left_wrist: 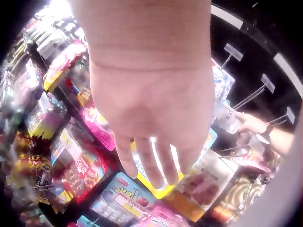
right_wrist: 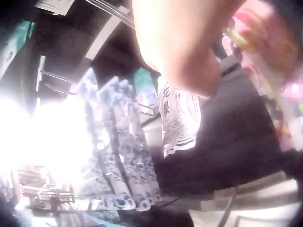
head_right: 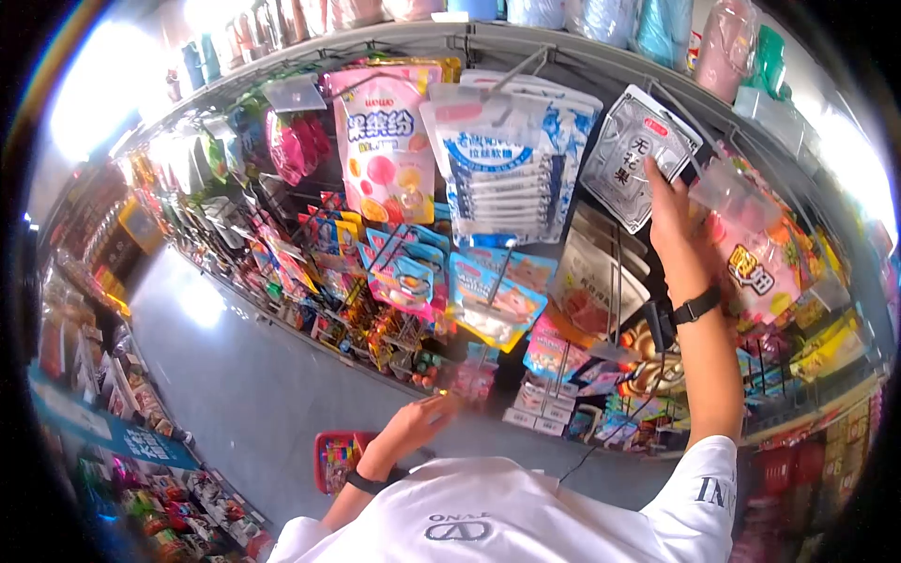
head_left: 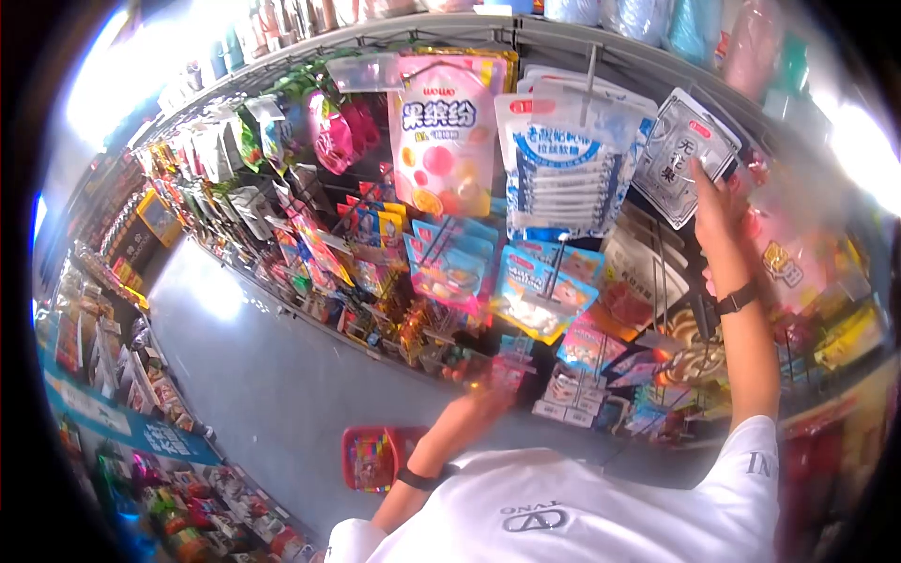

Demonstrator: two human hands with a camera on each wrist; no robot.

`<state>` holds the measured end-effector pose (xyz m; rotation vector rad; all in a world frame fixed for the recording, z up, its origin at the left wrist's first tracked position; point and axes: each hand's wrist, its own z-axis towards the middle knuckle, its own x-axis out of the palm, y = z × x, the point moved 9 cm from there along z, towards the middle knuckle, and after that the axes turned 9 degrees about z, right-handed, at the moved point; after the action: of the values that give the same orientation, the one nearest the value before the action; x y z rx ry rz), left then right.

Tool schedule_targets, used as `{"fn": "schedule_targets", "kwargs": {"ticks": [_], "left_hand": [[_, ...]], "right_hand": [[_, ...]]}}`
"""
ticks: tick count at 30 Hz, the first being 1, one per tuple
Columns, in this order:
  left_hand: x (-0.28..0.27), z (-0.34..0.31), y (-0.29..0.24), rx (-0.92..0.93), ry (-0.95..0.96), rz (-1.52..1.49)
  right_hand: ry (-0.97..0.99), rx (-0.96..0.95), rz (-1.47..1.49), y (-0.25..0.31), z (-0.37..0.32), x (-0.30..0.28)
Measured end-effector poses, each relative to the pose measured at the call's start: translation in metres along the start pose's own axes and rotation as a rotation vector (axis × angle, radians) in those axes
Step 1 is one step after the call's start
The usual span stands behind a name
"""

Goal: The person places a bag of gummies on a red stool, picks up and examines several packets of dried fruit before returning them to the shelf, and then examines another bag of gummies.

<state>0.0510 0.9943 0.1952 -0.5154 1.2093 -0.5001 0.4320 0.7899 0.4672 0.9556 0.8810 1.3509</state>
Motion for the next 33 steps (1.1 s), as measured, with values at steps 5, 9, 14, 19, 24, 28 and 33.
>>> {"fn": "schedule_targets", "kwargs": {"ticks": [5,9,14,19,24,28,33], "left_hand": [[0.0,0.002,-0.003,0.0,0.042,-0.135],[-0.007,0.004,-0.004,0.028,0.011,-0.246],[-0.001,0.001,0.014,-0.029,0.024,-0.519],[0.037,-0.009,0.024,-0.271,0.19,-1.033],[0.031,-0.02,-0.011,-0.167,0.286,-0.947],[0.025,-0.043,-0.035,-0.137,0.246,-0.911],[0.007,-0.074,-0.05,-0.194,0.151,-0.863]], "right_hand": [[0.163,-0.065,0.429,0.02,-0.038,-0.01],[0.167,0.046,0.532,0.028,-0.079,-0.028],[0.138,0.105,0.584,0.038,-0.138,-0.045],[0.139,0.272,0.704,0.032,-0.185,-0.071],[0.179,0.256,0.705,0.061,-0.196,-0.088],[0.279,0.215,0.813,0.074,-0.196,-0.086],[0.328,0.238,0.769,0.113,-0.241,-0.079]]}}
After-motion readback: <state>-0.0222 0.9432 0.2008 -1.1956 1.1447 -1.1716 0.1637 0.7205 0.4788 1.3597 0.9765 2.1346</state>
